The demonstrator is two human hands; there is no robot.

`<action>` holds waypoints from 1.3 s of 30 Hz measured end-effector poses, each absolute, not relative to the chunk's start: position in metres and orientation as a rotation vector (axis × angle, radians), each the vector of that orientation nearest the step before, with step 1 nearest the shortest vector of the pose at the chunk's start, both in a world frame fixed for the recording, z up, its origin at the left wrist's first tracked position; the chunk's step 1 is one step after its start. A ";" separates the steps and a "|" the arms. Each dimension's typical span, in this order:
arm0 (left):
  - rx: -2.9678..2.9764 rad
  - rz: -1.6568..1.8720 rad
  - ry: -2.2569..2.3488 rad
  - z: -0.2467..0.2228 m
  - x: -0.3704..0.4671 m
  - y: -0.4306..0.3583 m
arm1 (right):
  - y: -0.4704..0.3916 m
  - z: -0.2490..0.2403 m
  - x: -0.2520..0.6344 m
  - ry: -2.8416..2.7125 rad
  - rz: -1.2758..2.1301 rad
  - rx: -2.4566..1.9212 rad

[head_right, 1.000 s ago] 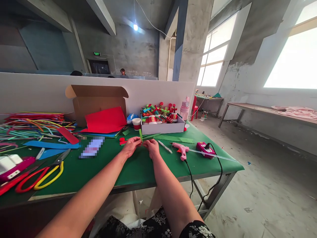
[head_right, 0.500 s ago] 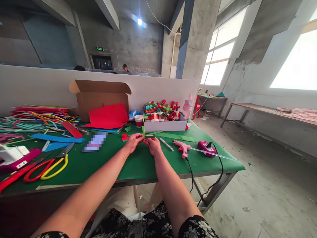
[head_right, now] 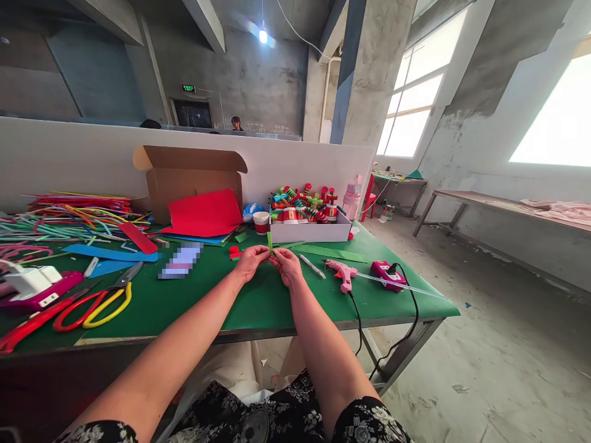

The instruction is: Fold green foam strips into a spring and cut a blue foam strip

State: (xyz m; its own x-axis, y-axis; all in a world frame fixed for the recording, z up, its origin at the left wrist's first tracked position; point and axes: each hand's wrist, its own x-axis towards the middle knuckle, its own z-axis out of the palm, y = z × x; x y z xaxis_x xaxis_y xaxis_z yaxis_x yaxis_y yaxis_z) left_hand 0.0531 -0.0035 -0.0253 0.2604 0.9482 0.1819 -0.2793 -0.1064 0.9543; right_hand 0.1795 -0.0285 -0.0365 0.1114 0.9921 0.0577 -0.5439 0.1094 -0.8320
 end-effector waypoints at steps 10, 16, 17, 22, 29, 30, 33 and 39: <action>1.162 1.206 0.738 -0.026 0.054 -0.003 | -0.032 -0.034 0.178 -0.796 1.264 -0.772; 1.179 1.234 0.784 -0.027 0.055 -0.003 | -0.032 -0.034 0.177 -0.804 1.236 -0.794; 1.174 1.236 0.791 -0.027 0.055 -0.002 | -0.032 -0.034 0.177 -0.807 1.230 -0.798; 1.166 1.225 0.802 -0.029 0.054 0.001 | -0.031 -0.035 0.177 -0.823 1.180 -0.827; 1.185 1.195 0.785 -0.031 0.051 0.003 | -0.030 -0.036 0.173 -0.865 1.125 -0.863; 1.185 1.198 0.787 -0.031 0.050 0.003 | -0.030 -0.036 0.173 -0.874 1.131 -0.872; 1.193 1.209 0.798 -0.032 0.048 0.005 | -0.030 -0.037 0.172 -0.884 1.162 -0.889; 1.209 1.205 0.731 -0.031 0.046 0.004 | -0.030 -0.036 0.175 -0.832 1.168 -0.869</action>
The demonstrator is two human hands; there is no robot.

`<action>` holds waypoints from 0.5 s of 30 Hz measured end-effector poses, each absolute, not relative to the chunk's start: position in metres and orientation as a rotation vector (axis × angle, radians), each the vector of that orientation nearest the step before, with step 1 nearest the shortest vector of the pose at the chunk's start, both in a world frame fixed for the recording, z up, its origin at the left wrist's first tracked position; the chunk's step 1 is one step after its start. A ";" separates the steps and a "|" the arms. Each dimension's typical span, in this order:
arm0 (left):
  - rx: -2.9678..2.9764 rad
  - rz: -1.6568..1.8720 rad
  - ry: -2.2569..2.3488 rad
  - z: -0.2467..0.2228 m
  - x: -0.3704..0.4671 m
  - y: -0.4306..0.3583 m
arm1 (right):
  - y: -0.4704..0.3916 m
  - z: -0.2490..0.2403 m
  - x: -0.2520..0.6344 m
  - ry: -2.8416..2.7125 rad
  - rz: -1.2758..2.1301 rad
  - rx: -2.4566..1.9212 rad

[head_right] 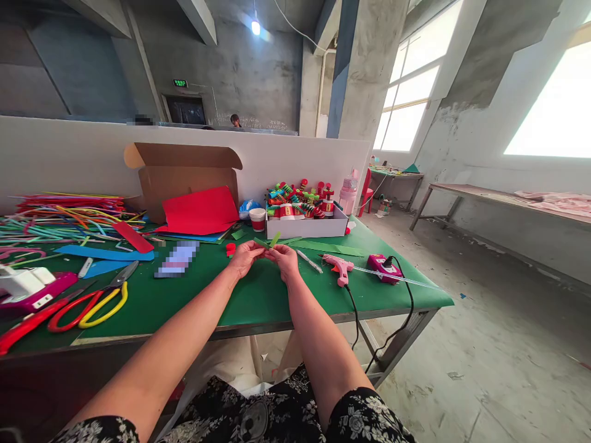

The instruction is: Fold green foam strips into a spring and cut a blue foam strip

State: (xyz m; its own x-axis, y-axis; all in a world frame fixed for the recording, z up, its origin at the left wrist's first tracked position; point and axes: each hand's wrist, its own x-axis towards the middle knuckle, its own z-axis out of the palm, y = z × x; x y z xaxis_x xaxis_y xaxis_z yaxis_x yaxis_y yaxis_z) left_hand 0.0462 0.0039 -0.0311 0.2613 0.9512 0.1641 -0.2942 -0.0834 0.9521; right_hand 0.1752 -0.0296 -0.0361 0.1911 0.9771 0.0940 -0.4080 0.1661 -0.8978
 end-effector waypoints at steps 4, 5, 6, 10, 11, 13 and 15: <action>1.237 1.171 0.668 -0.030 0.047 0.001 | -0.029 -0.036 0.175 -0.802 1.154 -0.863; 1.234 1.175 0.676 -0.030 0.048 0.001 | -0.029 -0.036 0.174 -0.801 1.154 -0.863; 1.229 1.183 0.693 -0.030 0.048 0.002 | -0.030 -0.036 0.174 -0.806 1.159 -0.864; 1.225 1.213 0.749 -0.031 0.049 0.004 | -0.032 -0.036 0.172 -0.842 1.206 -0.840; 1.228 1.217 0.753 -0.032 0.049 0.004 | -0.033 -0.035 0.172 -0.850 1.222 -0.828; 1.234 1.225 0.760 -0.031 0.049 0.005 | -0.034 -0.034 0.172 -0.861 1.255 -0.809; 1.246 1.227 0.768 -0.031 0.048 0.005 | -0.035 -0.032 0.173 -0.861 1.286 -0.810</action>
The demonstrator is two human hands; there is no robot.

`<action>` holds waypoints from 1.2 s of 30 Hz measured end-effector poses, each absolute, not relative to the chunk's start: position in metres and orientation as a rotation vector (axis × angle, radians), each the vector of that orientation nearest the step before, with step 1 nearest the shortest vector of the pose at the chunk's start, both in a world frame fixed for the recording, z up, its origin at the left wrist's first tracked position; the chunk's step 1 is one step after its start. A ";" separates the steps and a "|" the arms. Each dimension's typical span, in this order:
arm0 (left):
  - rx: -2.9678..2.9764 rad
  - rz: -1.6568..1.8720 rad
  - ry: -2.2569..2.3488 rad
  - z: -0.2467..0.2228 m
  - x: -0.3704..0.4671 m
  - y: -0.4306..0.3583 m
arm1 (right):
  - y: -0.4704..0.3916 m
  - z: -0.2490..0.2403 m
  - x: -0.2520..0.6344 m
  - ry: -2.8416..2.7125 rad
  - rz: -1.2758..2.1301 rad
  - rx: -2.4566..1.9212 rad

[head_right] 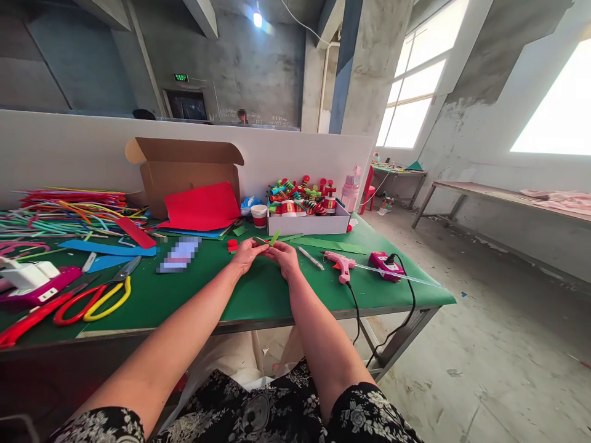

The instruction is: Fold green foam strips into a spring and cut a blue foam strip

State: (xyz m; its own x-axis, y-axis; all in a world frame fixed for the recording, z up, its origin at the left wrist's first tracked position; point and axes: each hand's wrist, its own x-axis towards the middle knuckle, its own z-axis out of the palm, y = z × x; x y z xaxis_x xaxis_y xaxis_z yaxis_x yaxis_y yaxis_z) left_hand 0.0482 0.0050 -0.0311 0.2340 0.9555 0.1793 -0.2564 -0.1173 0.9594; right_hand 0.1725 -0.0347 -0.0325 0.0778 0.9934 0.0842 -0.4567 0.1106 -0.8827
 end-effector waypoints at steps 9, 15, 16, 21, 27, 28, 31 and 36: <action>1.224 1.230 0.809 -0.031 0.049 0.003 | -0.032 -0.034 0.172 -0.814 1.253 -0.840; 1.252 1.210 0.766 -0.031 0.049 0.004 | -0.029 -0.036 0.173 -0.803 1.236 -0.865; 1.257 1.209 0.768 -0.032 0.048 0.005 | -0.029 -0.035 0.173 -0.804 1.238 -0.862; 1.246 1.207 0.783 -0.033 0.047 0.006 | -0.031 -0.035 0.173 -0.812 1.261 -0.828; 1.196 1.202 0.810 -0.028 0.048 0.002 | -0.031 -0.036 0.173 -0.881 1.214 -0.850; 1.191 1.203 0.817 -0.028 0.048 0.001 | -0.031 -0.036 0.172 -0.884 1.207 -0.853; 1.183 1.208 0.837 -0.026 0.048 0.000 | -0.032 -0.036 0.172 -0.887 1.197 -0.865; 1.192 1.216 0.846 -0.029 0.047 0.004 | -0.033 -0.035 0.172 -0.883 1.182 -0.893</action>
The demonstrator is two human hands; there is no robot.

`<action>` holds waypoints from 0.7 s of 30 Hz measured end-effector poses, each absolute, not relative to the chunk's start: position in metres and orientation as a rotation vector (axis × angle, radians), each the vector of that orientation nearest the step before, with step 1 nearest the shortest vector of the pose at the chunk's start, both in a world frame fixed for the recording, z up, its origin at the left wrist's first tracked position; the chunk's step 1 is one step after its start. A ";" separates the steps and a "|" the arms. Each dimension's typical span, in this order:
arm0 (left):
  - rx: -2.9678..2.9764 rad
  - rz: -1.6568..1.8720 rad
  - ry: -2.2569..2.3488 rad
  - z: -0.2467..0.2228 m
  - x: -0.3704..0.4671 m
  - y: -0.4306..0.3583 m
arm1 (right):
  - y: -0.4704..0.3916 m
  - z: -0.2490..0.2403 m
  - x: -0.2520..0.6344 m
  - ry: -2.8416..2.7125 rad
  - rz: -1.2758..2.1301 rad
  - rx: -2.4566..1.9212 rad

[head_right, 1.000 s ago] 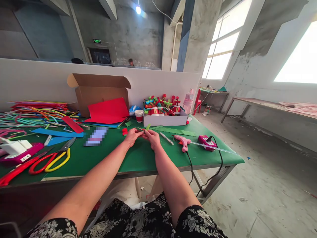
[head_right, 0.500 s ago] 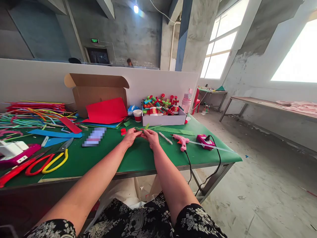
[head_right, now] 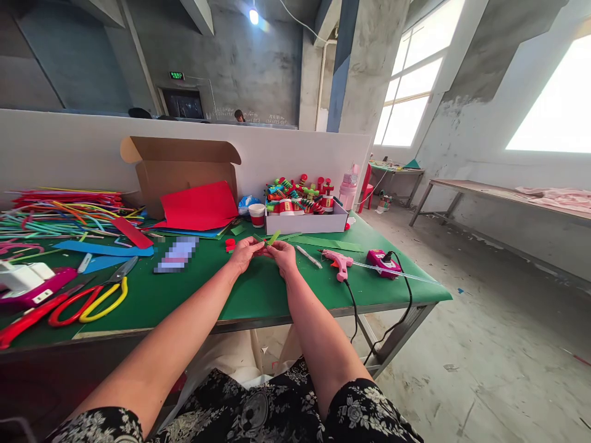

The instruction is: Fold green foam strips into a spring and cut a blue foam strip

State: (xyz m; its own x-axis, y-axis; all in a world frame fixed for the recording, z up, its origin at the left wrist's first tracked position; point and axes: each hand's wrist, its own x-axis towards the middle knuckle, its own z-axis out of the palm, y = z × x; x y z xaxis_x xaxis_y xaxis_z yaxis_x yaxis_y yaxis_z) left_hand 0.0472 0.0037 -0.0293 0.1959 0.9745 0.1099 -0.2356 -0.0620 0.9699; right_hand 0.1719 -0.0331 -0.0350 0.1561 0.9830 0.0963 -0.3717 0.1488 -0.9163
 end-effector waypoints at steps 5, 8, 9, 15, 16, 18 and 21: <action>1.231 1.187 0.814 -0.032 0.048 0.003 | -0.032 -0.036 0.174 -0.865 1.138 -0.913; 1.254 1.183 0.819 -0.033 0.048 0.004 | -0.032 -0.036 0.174 -0.872 1.138 -0.921; 1.254 1.195 0.820 -0.033 0.048 0.004 | -0.033 -0.036 0.173 -0.876 1.145 -0.922; 1.239 1.221 0.800 -0.034 0.047 0.008 | -0.035 -0.034 0.171 -0.866 1.184 -0.921; 1.234 1.223 0.795 -0.034 0.047 0.008 | -0.035 -0.033 0.171 -0.855 1.179 -0.918; 1.231 1.219 0.790 -0.034 0.048 0.007 | -0.034 -0.033 0.171 -0.828 1.163 -0.911; 1.246 1.198 0.802 -0.034 0.050 0.005 | -0.033 -0.034 0.172 -0.804 1.150 -0.907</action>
